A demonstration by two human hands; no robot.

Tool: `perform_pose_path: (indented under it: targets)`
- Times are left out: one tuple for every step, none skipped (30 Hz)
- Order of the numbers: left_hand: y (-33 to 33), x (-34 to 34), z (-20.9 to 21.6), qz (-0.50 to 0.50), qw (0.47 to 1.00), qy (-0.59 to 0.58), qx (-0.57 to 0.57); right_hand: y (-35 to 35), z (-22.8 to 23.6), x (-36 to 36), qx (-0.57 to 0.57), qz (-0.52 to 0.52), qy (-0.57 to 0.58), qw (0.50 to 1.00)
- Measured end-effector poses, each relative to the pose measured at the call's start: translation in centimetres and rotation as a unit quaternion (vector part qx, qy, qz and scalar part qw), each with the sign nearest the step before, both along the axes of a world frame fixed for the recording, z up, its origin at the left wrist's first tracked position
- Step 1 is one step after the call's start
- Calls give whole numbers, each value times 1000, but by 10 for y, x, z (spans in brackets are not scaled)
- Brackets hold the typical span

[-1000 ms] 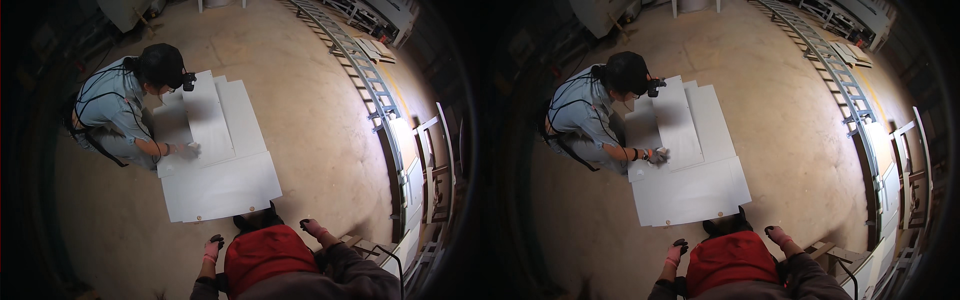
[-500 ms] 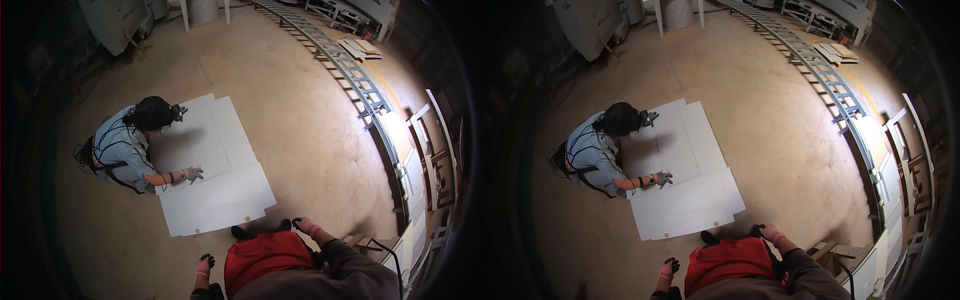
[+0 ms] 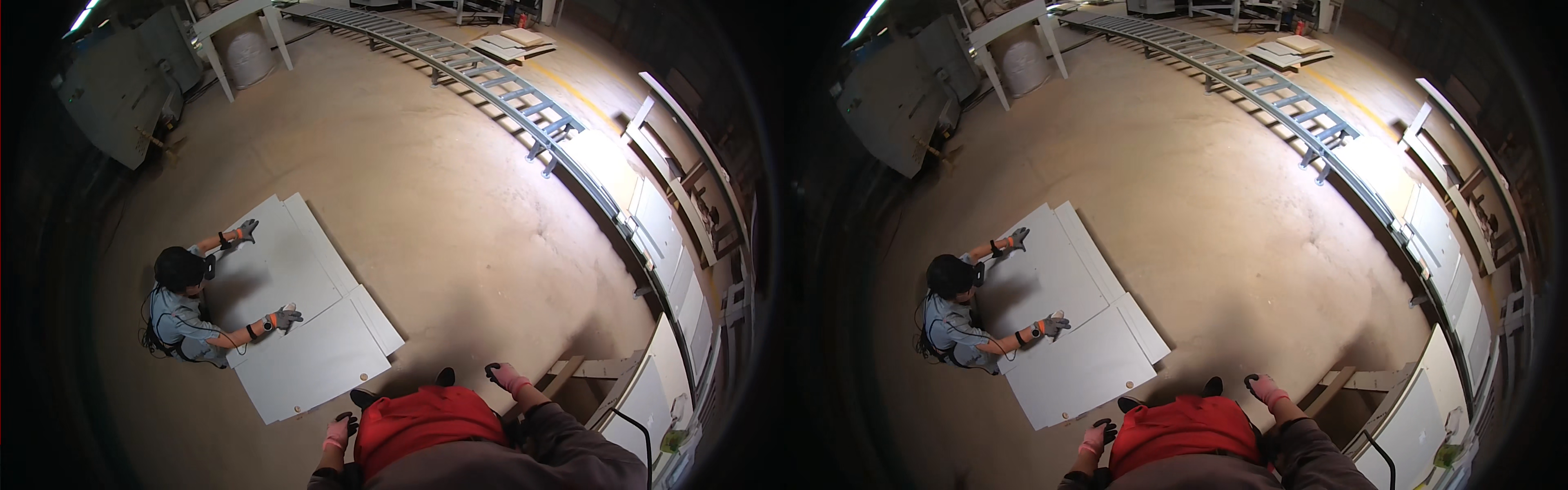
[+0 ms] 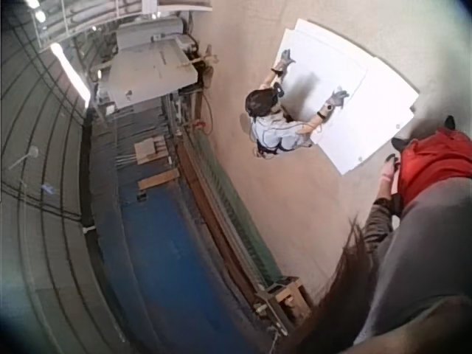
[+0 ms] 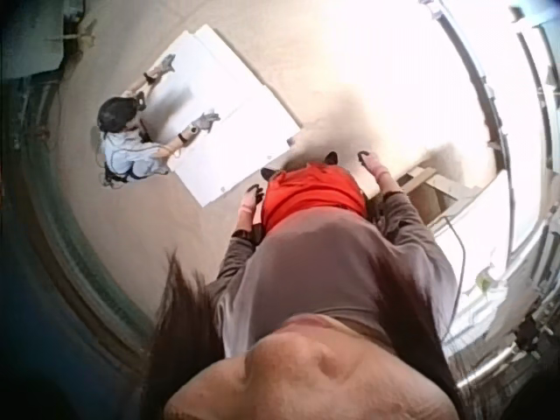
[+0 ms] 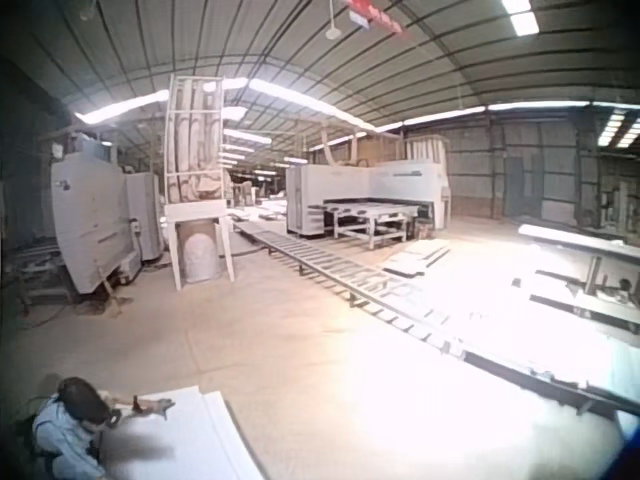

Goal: Scraping residues and wiping down furniture panels in a workshop environment.

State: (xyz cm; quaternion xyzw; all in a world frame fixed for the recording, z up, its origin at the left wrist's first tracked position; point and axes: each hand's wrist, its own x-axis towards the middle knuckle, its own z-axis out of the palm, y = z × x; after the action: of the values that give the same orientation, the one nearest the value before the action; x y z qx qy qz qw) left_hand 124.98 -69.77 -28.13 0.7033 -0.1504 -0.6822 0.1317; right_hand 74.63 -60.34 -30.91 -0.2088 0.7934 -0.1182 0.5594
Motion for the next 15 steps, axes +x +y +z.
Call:
perform_pose_path:
  targets:
    - [-11, -32, -1, -23, 1000, 1, -13, 24, -9, -28, -13, -53, -6, 999]
    - [-18, -67, -4, -48, 999, 2, -25, 44, -13, -54, -11, -83, -2, 996]
    - [-22, -78, -18, -96, 994, -24, -38, 50, -15, -73, -1, -83, 12, 996]
    - [-28, -109, -21, -135, 990, -17, -35, 68, -16, -96, 15, -95, 31, 995]
    - [-34, -143, -19, -132, 991, -10, -35, 89, -18, -118, 8, -101, 62, 993]
    - [-41, -170, -17, -128, 991, -8, -37, 107, -15, -132, 14, -141, 63, 988]
    - [-50, -194, -22, -190, 979, -52, -49, 109, -1, -144, 21, -152, 72, 986]
    - [-57, -224, -20, -234, 970, -47, -49, 122, 13, -156, 33, -171, 86, 981]
    - [-67, -258, -15, -226, 973, -29, -28, 139, 24, -168, 29, -192, 80, 978]
    - [-76, -296, -8, -216, 976, -14, -7, 154, 35, -178, 23, -212, 75, 974]
    - [-85, -322, -10, -251, 968, -12, -10, 154, 60, -184, 33, -204, 130, 970]
    - [-89, -355, -11, -300, 954, -2, -7, 172, 54, -195, 58, -247, 79, 964]
    - [-95, -381, -14, -318, 948, 4, -11, 173, 84, -205, 28, -241, 76, 967]
    - [-100, -408, -15, -336, 942, 12, -13, 171, 119, -219, -1, -232, 78, 970]
    - [-98, -441, -13, -380, 925, 11, -24, 184, 127, -229, -5, -243, 67, 968]
